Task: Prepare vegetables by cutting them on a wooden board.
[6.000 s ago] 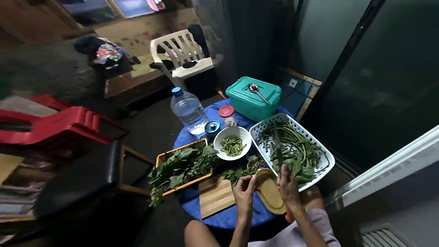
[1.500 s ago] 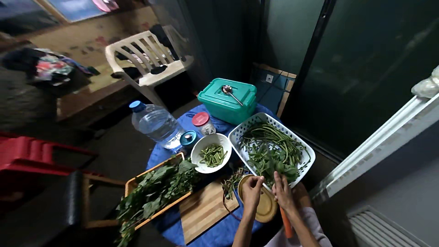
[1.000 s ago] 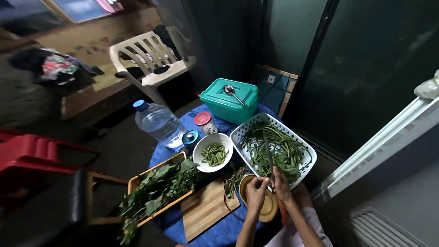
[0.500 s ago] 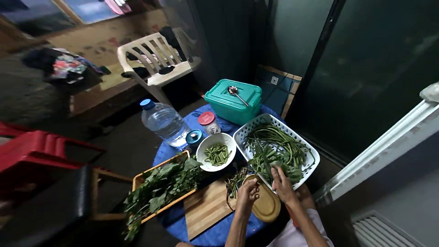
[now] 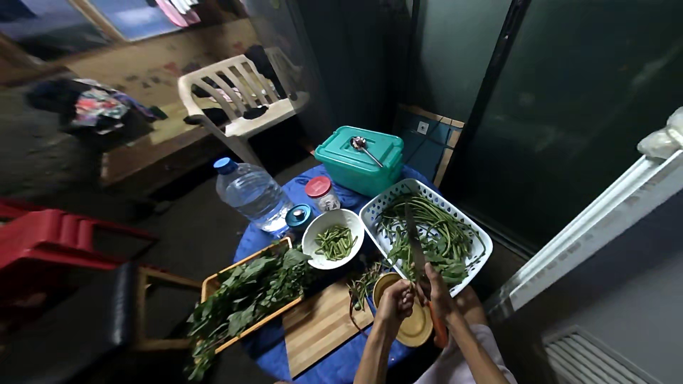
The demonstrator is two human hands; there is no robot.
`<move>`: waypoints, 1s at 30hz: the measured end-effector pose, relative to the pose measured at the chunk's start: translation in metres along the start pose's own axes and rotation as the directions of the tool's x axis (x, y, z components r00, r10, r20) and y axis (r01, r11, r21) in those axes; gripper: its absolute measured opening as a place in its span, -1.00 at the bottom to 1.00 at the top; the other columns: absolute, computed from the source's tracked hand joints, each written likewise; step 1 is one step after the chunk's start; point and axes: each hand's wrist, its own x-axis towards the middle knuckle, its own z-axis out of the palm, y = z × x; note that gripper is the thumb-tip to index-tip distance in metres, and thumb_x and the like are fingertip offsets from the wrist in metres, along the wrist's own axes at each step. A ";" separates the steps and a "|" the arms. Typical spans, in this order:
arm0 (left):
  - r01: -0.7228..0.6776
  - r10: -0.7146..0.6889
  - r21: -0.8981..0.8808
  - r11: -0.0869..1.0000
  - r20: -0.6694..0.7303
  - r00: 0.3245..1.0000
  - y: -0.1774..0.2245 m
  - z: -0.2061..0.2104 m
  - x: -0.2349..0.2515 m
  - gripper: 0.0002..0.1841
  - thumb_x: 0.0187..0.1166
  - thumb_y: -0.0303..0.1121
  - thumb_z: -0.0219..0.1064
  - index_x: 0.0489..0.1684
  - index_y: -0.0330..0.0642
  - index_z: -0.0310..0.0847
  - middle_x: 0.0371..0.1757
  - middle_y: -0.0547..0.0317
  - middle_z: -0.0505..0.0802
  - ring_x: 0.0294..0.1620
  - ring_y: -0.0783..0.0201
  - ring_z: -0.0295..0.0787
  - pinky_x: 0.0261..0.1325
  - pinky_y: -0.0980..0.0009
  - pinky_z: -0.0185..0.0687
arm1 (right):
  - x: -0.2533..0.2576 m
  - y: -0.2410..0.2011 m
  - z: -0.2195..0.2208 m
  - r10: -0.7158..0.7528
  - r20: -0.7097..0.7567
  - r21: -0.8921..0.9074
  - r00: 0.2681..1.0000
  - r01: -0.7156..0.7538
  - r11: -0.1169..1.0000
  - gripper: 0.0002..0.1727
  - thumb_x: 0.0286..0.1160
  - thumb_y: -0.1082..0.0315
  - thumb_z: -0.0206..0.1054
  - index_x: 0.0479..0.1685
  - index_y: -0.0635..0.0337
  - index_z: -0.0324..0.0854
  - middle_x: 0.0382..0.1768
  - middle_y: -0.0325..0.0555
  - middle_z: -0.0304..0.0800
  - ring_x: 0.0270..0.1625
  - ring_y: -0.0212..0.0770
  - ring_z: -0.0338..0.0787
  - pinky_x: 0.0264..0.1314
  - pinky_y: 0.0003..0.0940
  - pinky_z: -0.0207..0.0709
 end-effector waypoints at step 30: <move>-0.078 0.308 0.959 0.271 -0.010 0.951 0.019 -0.020 -0.029 -0.62 0.74 -0.21 0.10 0.29 -0.22 0.70 -0.05 -0.11 0.86 0.00 -0.04 0.81 0.19 -0.13 0.62 | 0.002 -0.005 -0.016 -0.007 0.279 -0.524 0.960 0.159 0.837 -0.27 0.78 -0.14 -0.28 0.41 0.15 0.67 -0.60 -0.23 0.60 -0.60 -0.32 0.47 -0.37 -0.24 0.51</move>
